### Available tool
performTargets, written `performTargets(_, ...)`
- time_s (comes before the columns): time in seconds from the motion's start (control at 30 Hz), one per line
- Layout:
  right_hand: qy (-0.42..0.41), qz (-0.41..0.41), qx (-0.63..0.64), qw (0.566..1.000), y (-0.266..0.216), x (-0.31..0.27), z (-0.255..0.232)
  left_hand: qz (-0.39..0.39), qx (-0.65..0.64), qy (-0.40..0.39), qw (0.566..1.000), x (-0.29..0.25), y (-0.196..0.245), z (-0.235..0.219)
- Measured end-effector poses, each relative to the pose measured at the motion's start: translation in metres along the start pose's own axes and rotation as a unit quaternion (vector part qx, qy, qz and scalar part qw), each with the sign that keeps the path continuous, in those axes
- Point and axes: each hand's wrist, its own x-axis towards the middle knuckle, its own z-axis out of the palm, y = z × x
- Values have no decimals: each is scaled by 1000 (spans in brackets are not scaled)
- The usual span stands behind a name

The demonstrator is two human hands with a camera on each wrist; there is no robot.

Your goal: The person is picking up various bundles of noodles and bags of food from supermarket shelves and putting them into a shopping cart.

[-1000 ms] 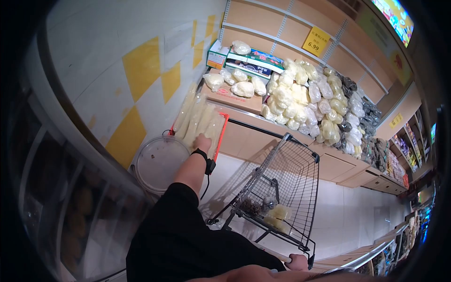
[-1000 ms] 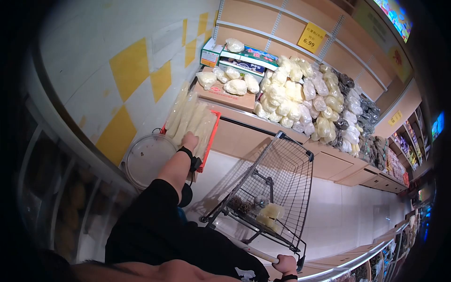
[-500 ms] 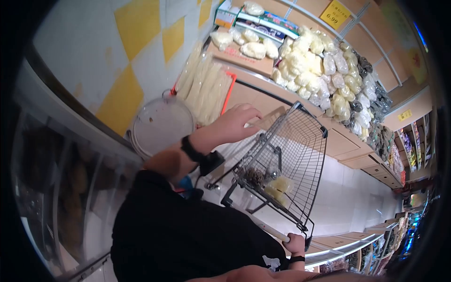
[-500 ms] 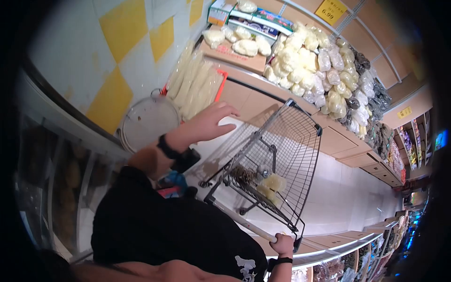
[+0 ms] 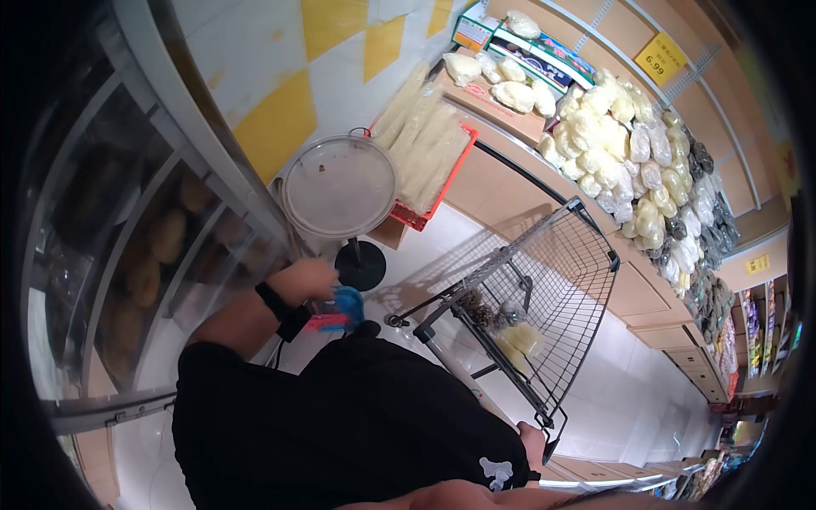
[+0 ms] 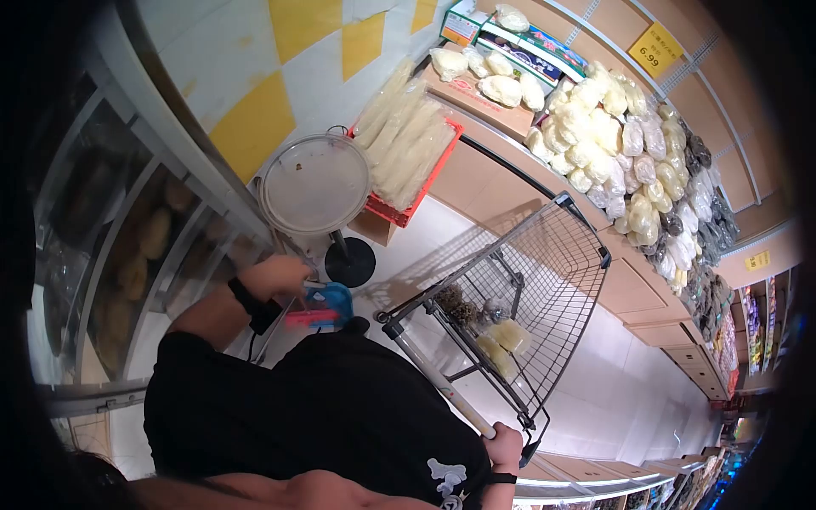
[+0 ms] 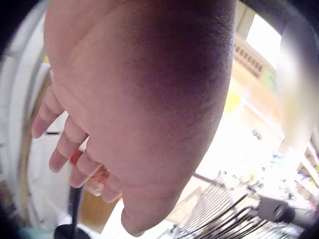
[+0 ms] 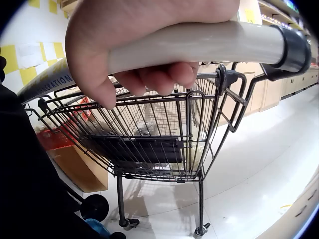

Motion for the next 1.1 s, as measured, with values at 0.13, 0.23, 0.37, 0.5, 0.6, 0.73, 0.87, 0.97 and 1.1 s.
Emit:
performTargets(0.13, 4, 7, 7, 1000, 1, 0, -1, -144, -41, 38, 988, -1, -21, 78)
performTargets(0.23, 18, -3, 12, 1000, 4, -3, 1, -232, -57, 112, 965, 16, -30, 121)
performTargets(0.37, 19, -7, 16, 1000, 1, -4, -5, -290, -106, 68, 949, 58, -66, 176)
performTargets(0.5, 30, 6, 28, 999, -8, -7, -12, -356, -187, 110, 909, 71, -73, 187)
performTargets(0.6, 34, -6, 25, 999, -10, -9, -14, -363, -218, 161, 891, 76, -75, 191)
performTargets(0.73, 27, -17, 35, 999, -6, -8, -10, -380, -216, 134, 889, 85, -89, 178)
performTargets(0.87, 3, -14, 39, 999, -7, -7, -13, -367, -189, 154, 898, 101, -109, 190)
performTargets(0.97, 4, -7, 54, 998, -4, -7, -10, -317, -169, 176, 916, 87, -90, 166)
performTargets(1.1, -14, 3, 47, 999, -9, -3, -18, -285, -172, 220, 917, 107, -115, 176)
